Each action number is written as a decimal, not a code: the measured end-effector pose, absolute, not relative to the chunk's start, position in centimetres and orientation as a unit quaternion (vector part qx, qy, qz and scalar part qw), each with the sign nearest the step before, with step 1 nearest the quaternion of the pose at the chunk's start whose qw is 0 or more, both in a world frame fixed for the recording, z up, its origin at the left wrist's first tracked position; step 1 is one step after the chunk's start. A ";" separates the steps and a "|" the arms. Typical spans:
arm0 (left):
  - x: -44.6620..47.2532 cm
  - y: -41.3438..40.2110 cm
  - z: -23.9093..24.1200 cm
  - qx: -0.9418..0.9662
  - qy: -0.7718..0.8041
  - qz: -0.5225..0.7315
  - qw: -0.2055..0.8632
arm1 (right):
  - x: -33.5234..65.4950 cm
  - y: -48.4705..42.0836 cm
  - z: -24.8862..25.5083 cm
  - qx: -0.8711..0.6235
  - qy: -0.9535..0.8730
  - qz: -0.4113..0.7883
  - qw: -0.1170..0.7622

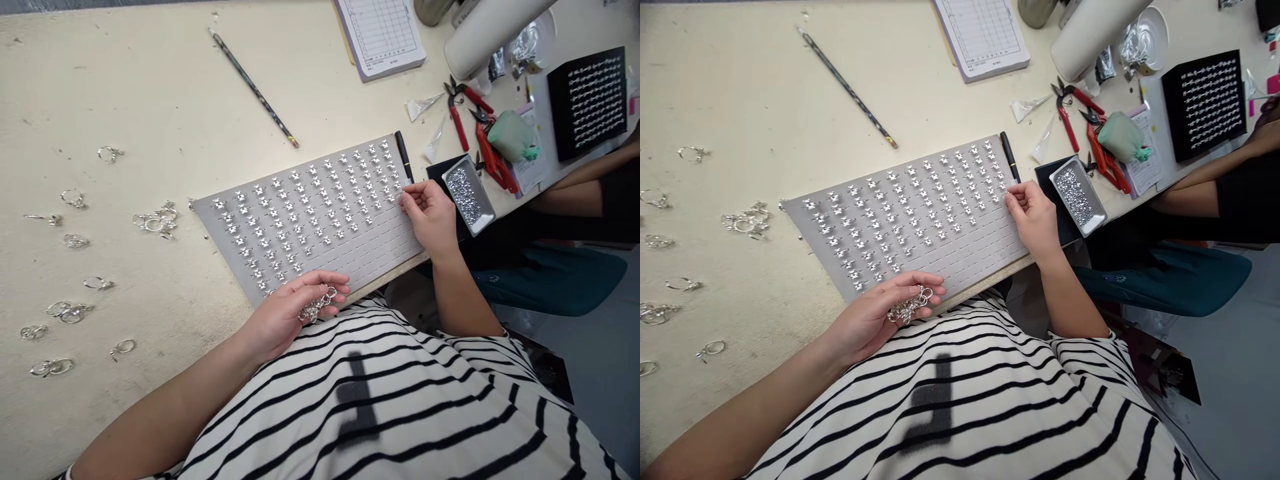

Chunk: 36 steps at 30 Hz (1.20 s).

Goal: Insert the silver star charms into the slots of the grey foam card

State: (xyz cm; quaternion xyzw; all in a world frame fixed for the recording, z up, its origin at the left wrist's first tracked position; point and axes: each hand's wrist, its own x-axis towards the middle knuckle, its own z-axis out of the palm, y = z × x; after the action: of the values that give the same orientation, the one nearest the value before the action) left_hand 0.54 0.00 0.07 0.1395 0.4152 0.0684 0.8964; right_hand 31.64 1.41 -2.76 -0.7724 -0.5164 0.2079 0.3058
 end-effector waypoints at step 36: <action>1.2 -1.3 -1.3 0.037 0.350 0.103 0.930 | 22.0 -5.2 1.1 -0.500 -0.784 0.271 0.249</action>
State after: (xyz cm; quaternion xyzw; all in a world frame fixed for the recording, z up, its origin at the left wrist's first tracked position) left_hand 1.23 -1.28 -1.34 0.0374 0.3498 0.1028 0.9304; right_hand 21.98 -5.20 1.14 -0.4998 -0.7841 0.2710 0.2487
